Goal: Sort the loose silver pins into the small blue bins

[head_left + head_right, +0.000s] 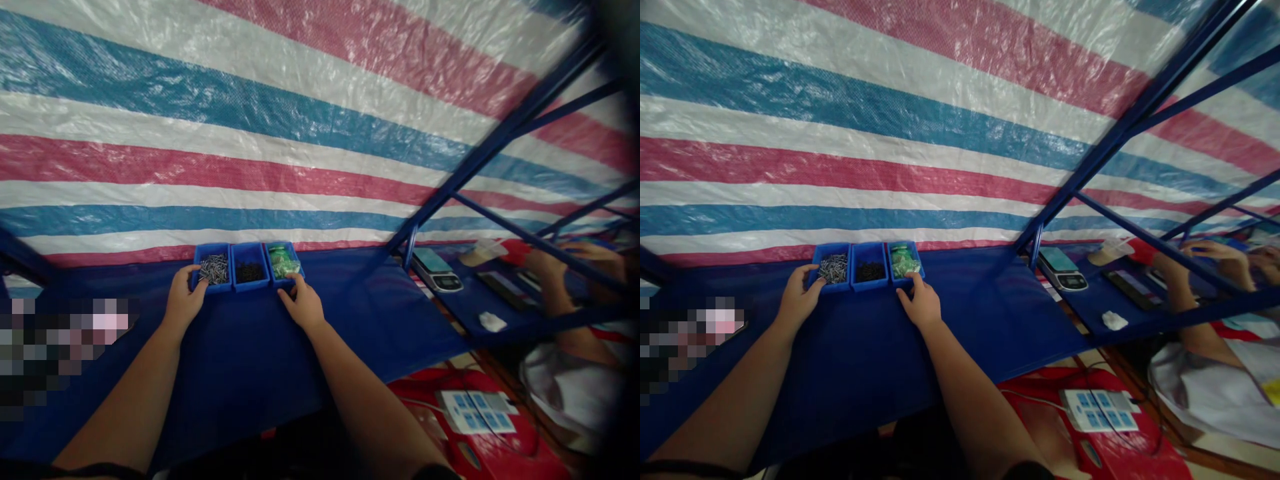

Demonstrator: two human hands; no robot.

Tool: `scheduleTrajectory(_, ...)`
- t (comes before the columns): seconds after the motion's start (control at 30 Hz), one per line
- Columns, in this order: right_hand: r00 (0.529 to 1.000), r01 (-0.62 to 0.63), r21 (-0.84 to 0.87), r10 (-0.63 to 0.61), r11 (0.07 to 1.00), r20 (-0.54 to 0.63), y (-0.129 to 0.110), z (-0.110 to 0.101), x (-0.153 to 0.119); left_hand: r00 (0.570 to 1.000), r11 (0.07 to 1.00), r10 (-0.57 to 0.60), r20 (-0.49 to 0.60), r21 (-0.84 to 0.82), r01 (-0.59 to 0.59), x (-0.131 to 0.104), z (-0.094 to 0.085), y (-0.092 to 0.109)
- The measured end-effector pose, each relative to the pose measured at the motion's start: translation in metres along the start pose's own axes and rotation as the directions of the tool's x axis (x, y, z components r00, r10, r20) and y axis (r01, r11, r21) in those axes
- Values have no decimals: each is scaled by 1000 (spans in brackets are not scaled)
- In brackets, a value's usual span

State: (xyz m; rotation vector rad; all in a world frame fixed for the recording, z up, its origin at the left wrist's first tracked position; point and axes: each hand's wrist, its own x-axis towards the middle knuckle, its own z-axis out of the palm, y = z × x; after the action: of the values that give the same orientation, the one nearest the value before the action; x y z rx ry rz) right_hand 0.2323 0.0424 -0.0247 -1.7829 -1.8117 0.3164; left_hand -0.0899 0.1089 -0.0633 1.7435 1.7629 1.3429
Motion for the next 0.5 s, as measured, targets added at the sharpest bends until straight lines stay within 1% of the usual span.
scheduleTrajectory(0.07, 995, -99, -28, 99, 995, -9, 1, -3, 7, 1000, 1000, 16, -10, 20, -16, -1, -1, 3)
scheduleTrajectory(0.2, 974, -222, -61, 218, 973, -66, 13, -15, 15, 999, 998, 45, -1, 33, -45, -3, -2, 8)
scheduleTrajectory(0.27, 958, -276, -70, 269, 959, -99, 20, -24, 14, 997, 996, 73, 3, 43, -73, -4, -2, 10)
scheduleTrajectory(0.33, 947, -304, -84, 292, 949, -134, 23, -30, 11, 994, 993, 104, 8, 48, -105, -5, -2, 13)
scheduleTrajectory(0.4, 956, -260, -87, 243, 962, -163, 18, -33, 6, 992, 991, 126, 27, 44, -127, -7, -1, 16)
scheduleTrajectory(0.5, 987, -83, -64, 73, 994, -145, 1, -28, 1, 989, 991, 130, 72, 13, -132, -12, 2, 22)
